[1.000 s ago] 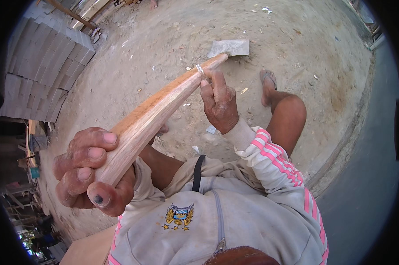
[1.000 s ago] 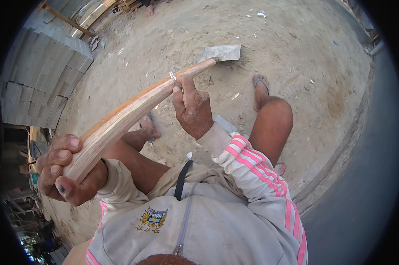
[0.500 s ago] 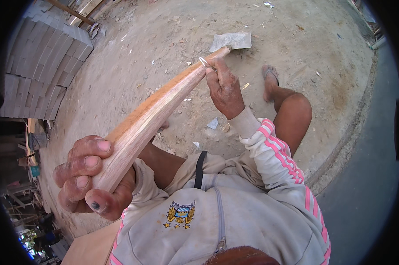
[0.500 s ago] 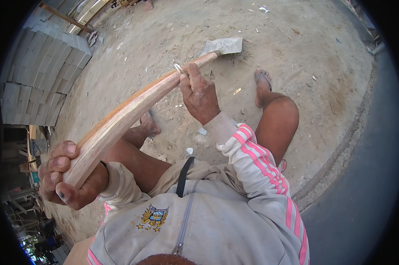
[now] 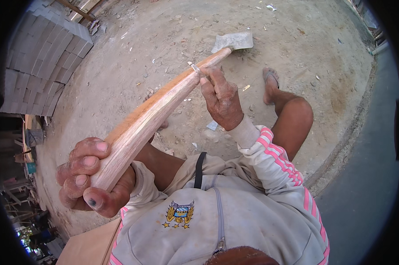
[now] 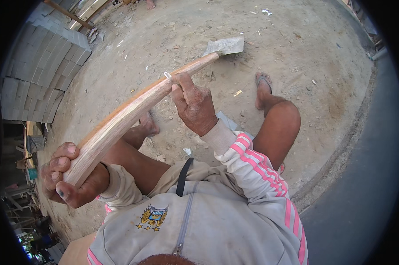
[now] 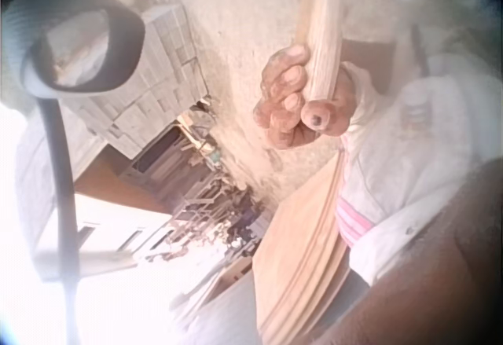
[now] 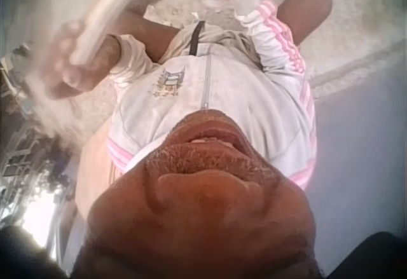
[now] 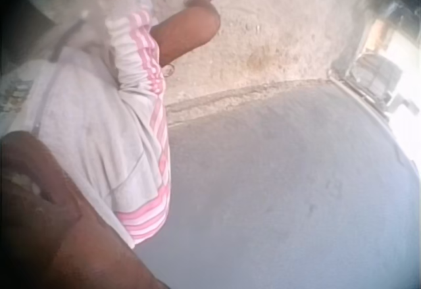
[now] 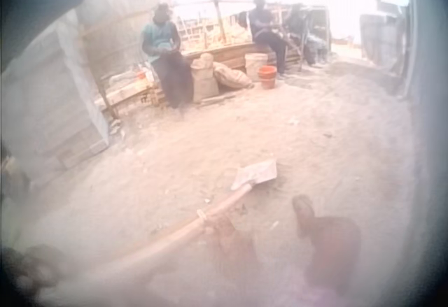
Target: The person holds a wooden tool handle and uses a small metal blade to scrape and sharpen the wood surface. They rotate the handle to work on different sides, removing wood shavings with the blade.
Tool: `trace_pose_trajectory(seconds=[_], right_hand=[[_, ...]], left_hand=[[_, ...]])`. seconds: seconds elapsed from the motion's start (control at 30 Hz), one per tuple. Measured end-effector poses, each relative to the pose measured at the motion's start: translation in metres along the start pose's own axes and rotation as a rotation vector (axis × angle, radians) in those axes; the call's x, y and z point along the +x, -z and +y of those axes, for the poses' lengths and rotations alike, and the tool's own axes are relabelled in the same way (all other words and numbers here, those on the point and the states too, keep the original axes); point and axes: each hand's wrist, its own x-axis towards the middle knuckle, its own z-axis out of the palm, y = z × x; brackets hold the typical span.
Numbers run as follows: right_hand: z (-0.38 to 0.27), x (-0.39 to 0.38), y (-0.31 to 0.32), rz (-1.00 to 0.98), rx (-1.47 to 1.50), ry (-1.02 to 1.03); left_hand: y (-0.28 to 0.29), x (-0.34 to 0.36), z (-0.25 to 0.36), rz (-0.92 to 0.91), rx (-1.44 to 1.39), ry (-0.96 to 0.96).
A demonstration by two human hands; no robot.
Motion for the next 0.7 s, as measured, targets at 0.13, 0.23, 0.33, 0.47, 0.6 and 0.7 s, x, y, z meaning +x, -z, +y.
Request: trace_pose_trajectory(seconds=[0.13, 0.23, 0.33, 0.47, 0.6, 0.7], right_hand=[[0.016, 0.003, 0.0, 0.009, -0.041, -0.147], [-0.014, -0.004, -0.009, -0.003, 0.067, -0.131], [-0.012, -0.004, -0.004, -0.005, 0.034, -0.073], [0.002, 0.002, -0.002, -0.01, 0.069, -0.141], [-0.01, 0.0, -0.006, -0.025, 0.112, -0.132], [-0.014, -0.006, -0.001, -0.036, 0.128, -0.169]], left_hand=[[0.0, -0.002, 0.001, -0.022, 0.021, 0.012], [0.005, -0.004, -0.001, 0.018, 0.037, 0.021], [0.006, -0.005, -0.001, -0.009, 0.0, 0.024], [0.009, -0.004, 0.0, -0.051, 0.007, 0.008], [0.011, -0.008, 0.003, -0.052, -0.018, 0.036], [0.013, -0.009, 0.0, -0.073, -0.057, 0.03]])
